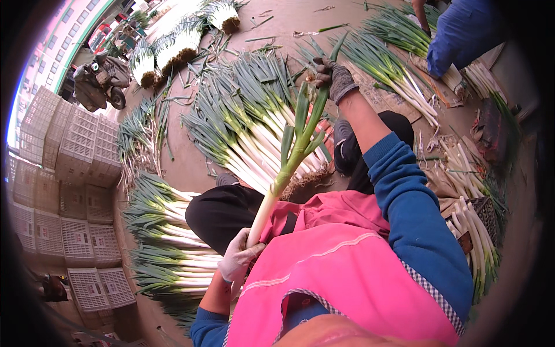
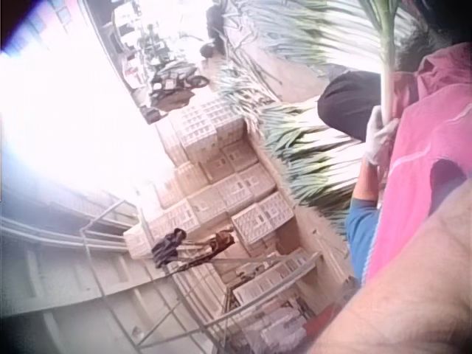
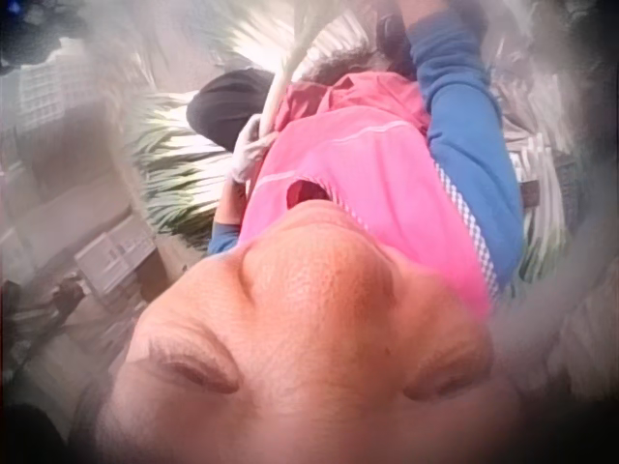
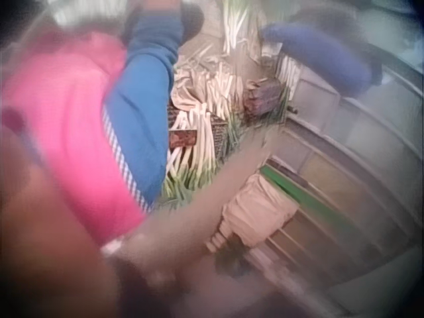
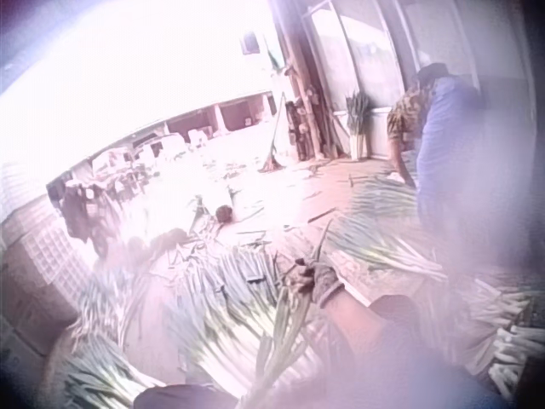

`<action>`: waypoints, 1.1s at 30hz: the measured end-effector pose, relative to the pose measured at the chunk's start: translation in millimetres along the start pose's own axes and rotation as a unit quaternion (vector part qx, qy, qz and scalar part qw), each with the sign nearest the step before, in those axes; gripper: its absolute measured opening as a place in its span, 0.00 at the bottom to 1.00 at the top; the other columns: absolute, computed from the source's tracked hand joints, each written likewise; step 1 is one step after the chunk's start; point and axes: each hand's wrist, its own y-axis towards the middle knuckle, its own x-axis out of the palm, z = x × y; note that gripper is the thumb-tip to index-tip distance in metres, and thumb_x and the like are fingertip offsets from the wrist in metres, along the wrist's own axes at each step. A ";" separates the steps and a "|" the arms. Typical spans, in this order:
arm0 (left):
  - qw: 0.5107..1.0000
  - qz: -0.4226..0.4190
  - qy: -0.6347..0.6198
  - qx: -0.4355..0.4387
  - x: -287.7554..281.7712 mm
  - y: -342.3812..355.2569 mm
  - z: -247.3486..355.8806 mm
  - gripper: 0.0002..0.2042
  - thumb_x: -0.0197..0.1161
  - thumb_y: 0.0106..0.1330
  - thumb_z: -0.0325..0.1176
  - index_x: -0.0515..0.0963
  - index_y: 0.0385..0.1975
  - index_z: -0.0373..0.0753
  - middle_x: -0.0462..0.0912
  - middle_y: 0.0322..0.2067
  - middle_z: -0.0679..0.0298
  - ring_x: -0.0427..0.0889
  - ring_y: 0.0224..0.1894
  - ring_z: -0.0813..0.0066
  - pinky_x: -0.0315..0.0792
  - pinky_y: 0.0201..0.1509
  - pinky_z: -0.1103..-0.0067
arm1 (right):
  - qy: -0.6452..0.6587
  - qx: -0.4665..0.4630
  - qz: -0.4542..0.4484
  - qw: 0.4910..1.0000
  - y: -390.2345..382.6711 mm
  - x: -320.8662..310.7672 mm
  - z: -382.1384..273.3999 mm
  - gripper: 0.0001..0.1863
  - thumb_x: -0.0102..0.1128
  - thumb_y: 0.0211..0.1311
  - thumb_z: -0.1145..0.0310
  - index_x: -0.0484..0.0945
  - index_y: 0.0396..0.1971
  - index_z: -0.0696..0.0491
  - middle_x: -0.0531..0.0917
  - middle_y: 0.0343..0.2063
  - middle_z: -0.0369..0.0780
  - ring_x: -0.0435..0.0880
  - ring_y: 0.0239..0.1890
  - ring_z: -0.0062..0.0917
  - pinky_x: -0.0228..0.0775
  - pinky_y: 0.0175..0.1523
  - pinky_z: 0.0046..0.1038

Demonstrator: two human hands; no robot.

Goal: The person sits on the ground and repeatedly picks up green onions, trims the roots and lower stalks by hand, and places the trimmed pieces aside. The person handles the onions one at a time and continues the process throughout the clip.

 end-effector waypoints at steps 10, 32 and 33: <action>0.993 0.101 0.057 0.031 14.4 -25.5 -2.4 0.07 0.58 0.62 0.24 0.67 0.37 0.38 0.71 0.26 0.69 0.69 0.26 0.86 0.67 0.31 0.86 | -0.963 -0.102 0.154 0.199 -25.0 -50.7 13.2 0.18 0.54 0.53 0.53 0.78 0.34 0.53 0.82 0.29 0.48 0.82 0.34 0.41 0.73 0.38 0.41; 0.889 -0.313 0.330 0.047 144.2 156.6 89.7 0.10 0.56 0.61 0.27 0.70 0.40 0.33 0.71 0.24 0.66 0.67 0.17 0.83 0.63 0.20 0.85 | -0.123 -0.506 0.612 0.596 -519.5 -116.9 -138.3 0.10 0.61 0.56 0.61 0.75 0.31 0.51 0.80 0.19 0.41 0.64 0.06 0.14 0.52 0.10 0.17; 0.891 -0.314 0.324 0.052 141.8 162.6 90.5 0.10 0.56 0.62 0.28 0.69 0.41 0.33 0.71 0.24 0.66 0.67 0.17 0.82 0.64 0.20 0.85 | -0.127 -0.525 0.614 0.576 -549.5 -119.5 -141.6 0.10 0.60 0.57 0.61 0.73 0.29 0.51 0.80 0.18 0.40 0.62 0.06 0.14 0.50 0.10 0.18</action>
